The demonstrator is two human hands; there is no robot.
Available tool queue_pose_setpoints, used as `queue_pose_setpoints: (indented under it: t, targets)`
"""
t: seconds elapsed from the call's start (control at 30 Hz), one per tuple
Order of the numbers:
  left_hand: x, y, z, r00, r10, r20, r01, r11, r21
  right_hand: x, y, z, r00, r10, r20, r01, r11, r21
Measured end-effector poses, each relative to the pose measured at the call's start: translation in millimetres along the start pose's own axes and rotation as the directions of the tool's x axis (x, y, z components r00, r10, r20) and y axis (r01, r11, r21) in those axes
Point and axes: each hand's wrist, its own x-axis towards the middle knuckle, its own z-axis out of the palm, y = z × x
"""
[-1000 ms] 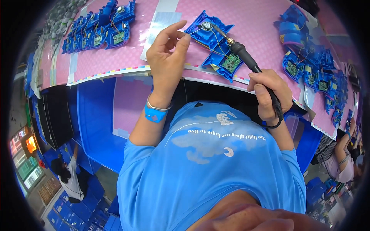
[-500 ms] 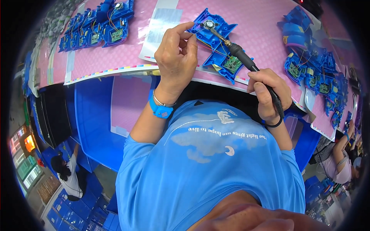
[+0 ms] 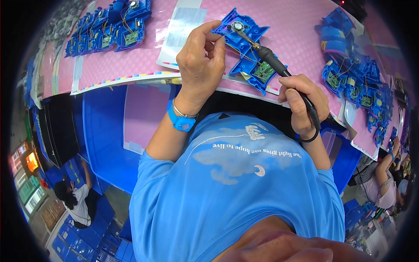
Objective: Soldering or melting plastic components onto small blue electronic boards at a factory assembly station.
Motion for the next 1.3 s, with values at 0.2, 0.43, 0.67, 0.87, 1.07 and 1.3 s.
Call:
queue_pose_setpoints:
  t: [0.2, 0.43, 0.67, 0.87, 1.07, 1.3]
  targets:
    - [0.8, 0.3, -0.6, 1.0, -0.023, 0.009, 0.023, 1.0, -0.003, -1.7, -0.4, -2.2, 1.0, -0.011, -0.01, 0.011, 1.0, 0.011]
    - [1.8, -1.2, -13.0, 0.998, 0.058, -0.029, -0.057, 0.998, 0.04, -0.3, 1.0, -10.3, 0.998, -0.017, -0.054, 0.022, 0.995, 0.095]
    - [0.6, -3.0, -12.2, 0.996, 0.085, -0.009, -0.084, 0.994, 0.073, 6.9, 4.5, -2.1, 0.999, 0.012, 0.04, -0.015, 0.998, 0.059]
    - [1.2, -4.6, -11.3, 0.996, 0.093, -0.012, -0.091, 0.992, 0.083, 9.6, 5.3, -0.4, 0.997, 0.038, 0.069, -0.041, 0.998, 0.043]
    - [2.4, -5.7, -9.7, 0.994, 0.112, -0.002, -0.111, 0.988, 0.104, 11.3, 6.5, 1.1, 0.997, 0.042, 0.072, -0.047, 0.997, 0.064]
    - [3.9, -6.6, -7.5, 0.992, 0.128, -0.007, -0.126, 0.987, 0.101, 13.0, 3.8, 0.6, 0.996, 0.028, 0.085, -0.032, 0.998, 0.053]
